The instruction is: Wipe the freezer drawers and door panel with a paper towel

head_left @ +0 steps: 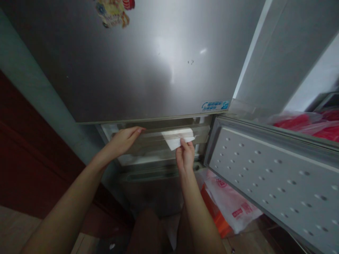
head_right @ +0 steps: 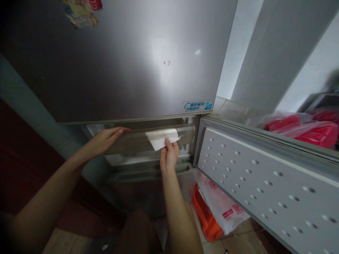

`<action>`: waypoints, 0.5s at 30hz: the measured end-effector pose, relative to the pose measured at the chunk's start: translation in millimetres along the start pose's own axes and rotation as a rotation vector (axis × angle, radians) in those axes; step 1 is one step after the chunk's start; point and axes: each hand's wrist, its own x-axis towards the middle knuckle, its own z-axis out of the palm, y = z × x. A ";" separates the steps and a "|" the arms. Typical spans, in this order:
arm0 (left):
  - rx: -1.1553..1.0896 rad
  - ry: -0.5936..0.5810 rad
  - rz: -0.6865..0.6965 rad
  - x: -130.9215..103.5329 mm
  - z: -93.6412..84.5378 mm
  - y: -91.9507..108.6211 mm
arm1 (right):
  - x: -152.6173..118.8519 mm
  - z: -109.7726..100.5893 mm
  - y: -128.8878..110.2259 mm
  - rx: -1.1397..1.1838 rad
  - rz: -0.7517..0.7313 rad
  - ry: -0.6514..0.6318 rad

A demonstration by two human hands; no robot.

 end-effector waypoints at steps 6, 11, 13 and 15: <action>0.018 0.024 0.007 -0.5 1.0 -0.3 | -8.5 8.3 12.3 -0.004 0.016 0.000; 0.002 0.027 0.006 -0.7 1.2 2.3 | -23.9 21.4 40.6 -0.002 0.056 -0.005; -0.006 0.022 0.009 -0.4 1.1 3.1 | -27.0 23.5 46.1 -0.004 0.066 -0.013; -0.007 0.014 0.003 0.1 0.7 3.1 | -25.9 22.1 45.0 -0.011 0.071 -0.025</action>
